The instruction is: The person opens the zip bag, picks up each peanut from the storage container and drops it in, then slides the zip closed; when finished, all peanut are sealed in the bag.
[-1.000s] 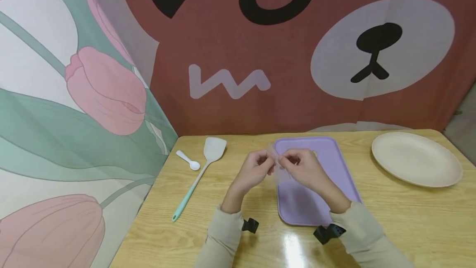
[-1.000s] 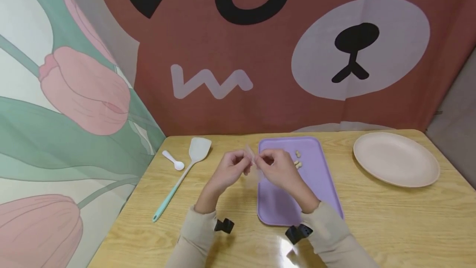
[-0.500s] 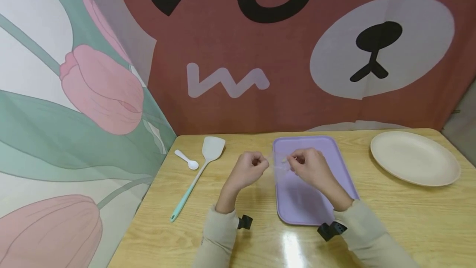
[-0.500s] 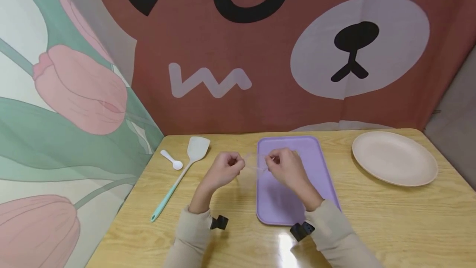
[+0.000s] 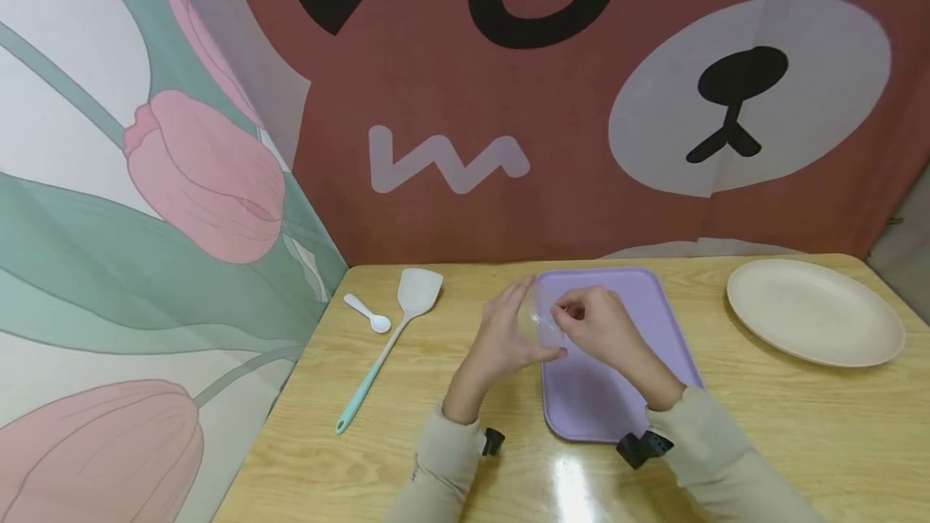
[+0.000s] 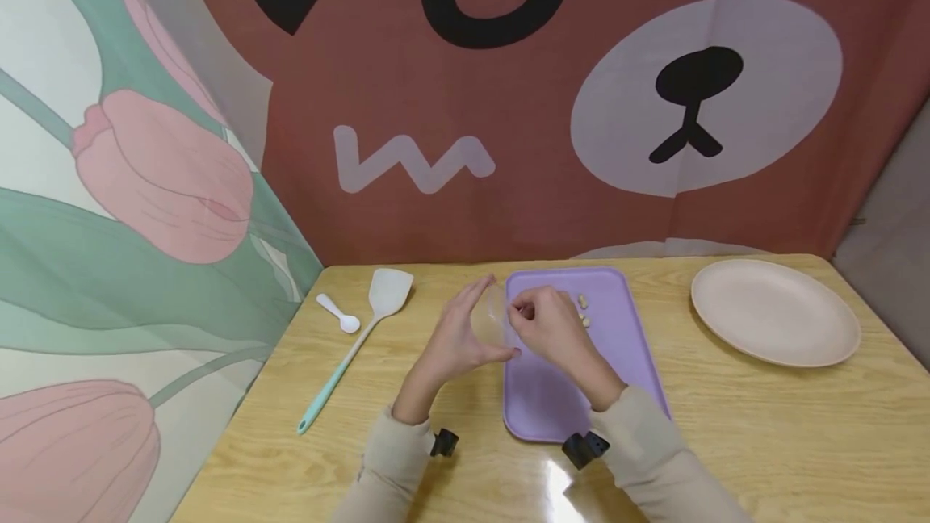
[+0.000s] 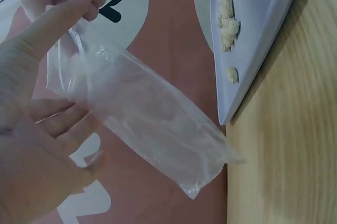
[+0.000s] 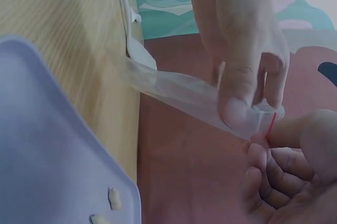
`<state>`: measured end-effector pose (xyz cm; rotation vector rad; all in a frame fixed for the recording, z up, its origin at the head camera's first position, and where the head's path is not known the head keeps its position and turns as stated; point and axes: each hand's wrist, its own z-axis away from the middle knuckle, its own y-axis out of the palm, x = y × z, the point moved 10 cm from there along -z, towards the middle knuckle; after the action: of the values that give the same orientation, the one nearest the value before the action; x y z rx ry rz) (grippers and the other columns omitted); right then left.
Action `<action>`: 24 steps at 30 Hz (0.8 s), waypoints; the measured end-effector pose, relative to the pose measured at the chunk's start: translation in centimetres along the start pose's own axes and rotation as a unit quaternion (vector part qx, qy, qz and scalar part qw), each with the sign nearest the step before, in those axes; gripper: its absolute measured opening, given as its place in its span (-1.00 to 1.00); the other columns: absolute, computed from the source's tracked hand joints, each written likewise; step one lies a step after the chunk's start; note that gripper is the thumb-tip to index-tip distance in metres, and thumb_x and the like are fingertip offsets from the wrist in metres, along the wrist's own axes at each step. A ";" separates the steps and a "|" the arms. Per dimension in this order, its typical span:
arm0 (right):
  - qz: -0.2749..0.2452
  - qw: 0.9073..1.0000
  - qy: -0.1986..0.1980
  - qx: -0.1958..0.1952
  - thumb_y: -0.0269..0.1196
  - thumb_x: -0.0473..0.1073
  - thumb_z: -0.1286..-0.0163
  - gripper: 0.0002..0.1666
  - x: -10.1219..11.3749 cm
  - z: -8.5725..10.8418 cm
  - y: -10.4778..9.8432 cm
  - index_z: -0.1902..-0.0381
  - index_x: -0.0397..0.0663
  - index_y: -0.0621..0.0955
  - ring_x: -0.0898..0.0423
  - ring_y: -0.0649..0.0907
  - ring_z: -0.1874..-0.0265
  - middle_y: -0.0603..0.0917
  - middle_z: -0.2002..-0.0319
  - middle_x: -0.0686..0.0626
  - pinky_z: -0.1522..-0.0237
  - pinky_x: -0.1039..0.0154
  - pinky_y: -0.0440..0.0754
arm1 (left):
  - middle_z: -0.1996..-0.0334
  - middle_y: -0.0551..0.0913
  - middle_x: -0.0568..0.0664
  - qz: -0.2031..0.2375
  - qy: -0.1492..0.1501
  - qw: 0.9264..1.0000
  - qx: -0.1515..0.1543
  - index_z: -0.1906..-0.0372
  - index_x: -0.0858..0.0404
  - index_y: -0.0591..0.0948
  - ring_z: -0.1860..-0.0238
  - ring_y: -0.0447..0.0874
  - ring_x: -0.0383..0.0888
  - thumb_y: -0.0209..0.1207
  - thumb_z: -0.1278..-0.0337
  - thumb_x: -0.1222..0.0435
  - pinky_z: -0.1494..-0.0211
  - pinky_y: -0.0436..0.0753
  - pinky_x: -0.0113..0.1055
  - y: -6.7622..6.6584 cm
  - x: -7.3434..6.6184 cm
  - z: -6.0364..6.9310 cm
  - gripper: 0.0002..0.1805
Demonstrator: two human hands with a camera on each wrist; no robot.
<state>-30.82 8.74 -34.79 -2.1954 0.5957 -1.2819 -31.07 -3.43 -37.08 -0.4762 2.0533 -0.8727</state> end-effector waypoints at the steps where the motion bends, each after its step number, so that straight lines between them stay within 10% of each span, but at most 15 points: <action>1: 0.006 1.000 0.000 -0.005 0.29 -0.35 -0.25 -0.87 0.0 0.0 0.0 0.44 -0.19 0.76 0.22 0.56 0.61 0.64 0.63 0.14 0.50 0.22 0.53 | -0.38 0.41 0.07 0.000 0.006 1.000 -0.014 -0.45 0.31 0.32 -0.39 0.32 -0.01 0.61 0.29 0.05 -0.34 0.28 0.12 -0.2 -0.1 0.0 0.11; 7: 0.021 0.999 0.009 -0.024 0.30 -0.37 -0.20 -0.89 -0.6 -0.1 -0.4 0.47 -0.21 0.75 0.19 0.58 0.62 0.67 0.60 0.06 0.52 0.19 0.54 | -0.17 0.61 0.01 0.028 0.031 0.997 -0.065 -0.30 0.25 0.52 -0.20 0.53 -0.08 0.55 0.17 0.14 -0.20 0.38 -0.01 -1.2 0.0 0.3 -0.17; 24: 0.013 1.000 0.019 0.000 0.32 -0.23 -0.31 -0.87 -0.9 -0.7 -0.4 0.36 -0.16 0.77 0.18 0.58 0.57 0.67 0.55 0.09 0.51 0.20 0.52 | -0.23 0.56 0.18 0.071 0.035 0.996 -0.049 -0.32 0.43 0.46 -0.27 0.50 -0.06 0.57 0.14 0.17 -0.16 0.58 -0.18 -1.0 1.0 0.2 -0.12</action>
<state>-31.78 9.47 -34.82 -2.1608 0.6349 -1.3124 -31.49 -4.80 -37.04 -0.3522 2.1723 -0.7169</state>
